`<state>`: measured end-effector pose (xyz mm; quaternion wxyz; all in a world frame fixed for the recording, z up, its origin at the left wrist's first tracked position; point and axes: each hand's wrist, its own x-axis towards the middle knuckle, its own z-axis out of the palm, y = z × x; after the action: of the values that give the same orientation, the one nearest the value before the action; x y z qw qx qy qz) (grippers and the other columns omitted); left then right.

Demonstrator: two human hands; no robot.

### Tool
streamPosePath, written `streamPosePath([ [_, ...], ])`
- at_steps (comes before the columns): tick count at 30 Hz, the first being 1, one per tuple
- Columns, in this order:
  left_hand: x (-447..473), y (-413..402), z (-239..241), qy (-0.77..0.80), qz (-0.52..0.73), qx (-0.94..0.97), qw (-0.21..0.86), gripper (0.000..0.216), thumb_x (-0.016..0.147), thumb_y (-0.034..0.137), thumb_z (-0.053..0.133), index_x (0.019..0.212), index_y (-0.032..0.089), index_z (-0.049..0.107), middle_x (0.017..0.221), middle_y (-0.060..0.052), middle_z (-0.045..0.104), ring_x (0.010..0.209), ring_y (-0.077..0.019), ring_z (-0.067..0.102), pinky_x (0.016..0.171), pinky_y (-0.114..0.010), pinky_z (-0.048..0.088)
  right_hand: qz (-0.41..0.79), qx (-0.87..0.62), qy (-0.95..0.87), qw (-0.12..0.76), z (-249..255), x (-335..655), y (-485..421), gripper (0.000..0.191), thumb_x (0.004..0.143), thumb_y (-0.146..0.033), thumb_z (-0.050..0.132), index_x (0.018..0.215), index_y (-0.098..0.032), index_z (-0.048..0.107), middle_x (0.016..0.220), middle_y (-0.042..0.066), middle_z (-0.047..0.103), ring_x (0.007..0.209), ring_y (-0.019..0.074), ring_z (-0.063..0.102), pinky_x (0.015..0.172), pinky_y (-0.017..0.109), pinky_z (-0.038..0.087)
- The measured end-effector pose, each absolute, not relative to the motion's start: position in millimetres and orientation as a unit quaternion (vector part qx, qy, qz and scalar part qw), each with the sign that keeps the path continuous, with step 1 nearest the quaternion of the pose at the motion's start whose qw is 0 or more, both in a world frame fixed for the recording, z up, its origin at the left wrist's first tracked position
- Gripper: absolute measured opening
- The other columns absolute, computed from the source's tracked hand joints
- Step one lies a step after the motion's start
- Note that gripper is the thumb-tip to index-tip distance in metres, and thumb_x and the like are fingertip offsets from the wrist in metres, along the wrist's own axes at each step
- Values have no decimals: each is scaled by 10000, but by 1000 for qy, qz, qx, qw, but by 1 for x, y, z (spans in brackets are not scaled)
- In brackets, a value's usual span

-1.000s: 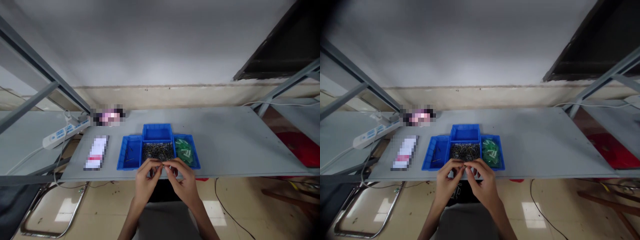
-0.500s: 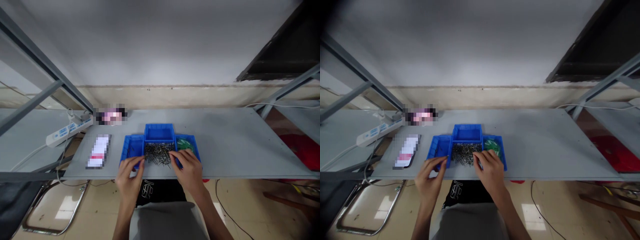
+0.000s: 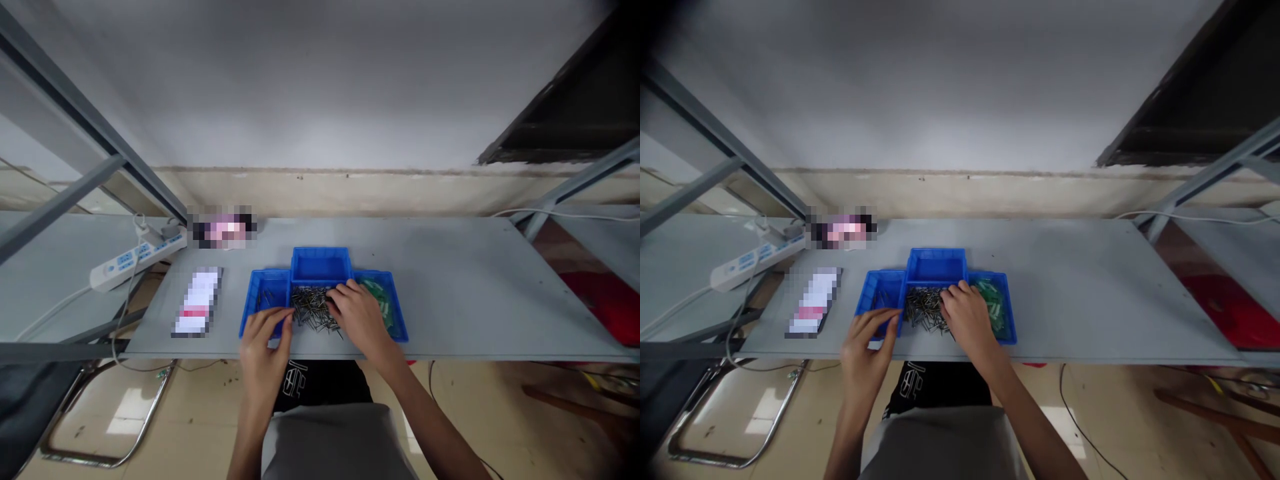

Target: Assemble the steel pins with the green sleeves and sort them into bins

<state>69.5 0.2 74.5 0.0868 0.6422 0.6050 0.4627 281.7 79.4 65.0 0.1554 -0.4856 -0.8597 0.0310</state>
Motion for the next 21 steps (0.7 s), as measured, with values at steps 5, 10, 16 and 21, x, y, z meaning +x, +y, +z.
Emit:
streamPosePath([
  [5,83,1,71,581,458,660,130,166,1086,197,681,1149,268,818,1066,-33,823,977,-226,733,852,-363,561,37,-494,-857,140,67,278,81,122,1027,-119,714,948,-206,747,907,75,760,1006,293,635,828,400,430],
  [10,88,3,70,567,457,666,162,182,1085,171,675,1154,267,814,1058,-23,834,956,-210,736,860,-353,558,62,-478,-862,160,70,279,81,162,1009,-69,688,913,-192,729,901,92,744,992,305,625,817,408,434],
  [16,89,2,71,562,467,656,189,184,1082,169,676,1153,263,816,1025,-25,837,868,-195,709,777,-329,537,133,-466,-830,277,76,280,77,205,1078,-115,608,937,-208,724,919,72,750,961,271,657,871,400,495],
  [21,99,5,73,541,482,646,239,258,1054,169,723,1296,251,764,1057,-33,821,820,-165,722,726,-278,572,243,-436,-759,418,85,282,49,69,1081,-214,666,1039,-242,712,899,3,726,753,156,670,651,278,531],
])
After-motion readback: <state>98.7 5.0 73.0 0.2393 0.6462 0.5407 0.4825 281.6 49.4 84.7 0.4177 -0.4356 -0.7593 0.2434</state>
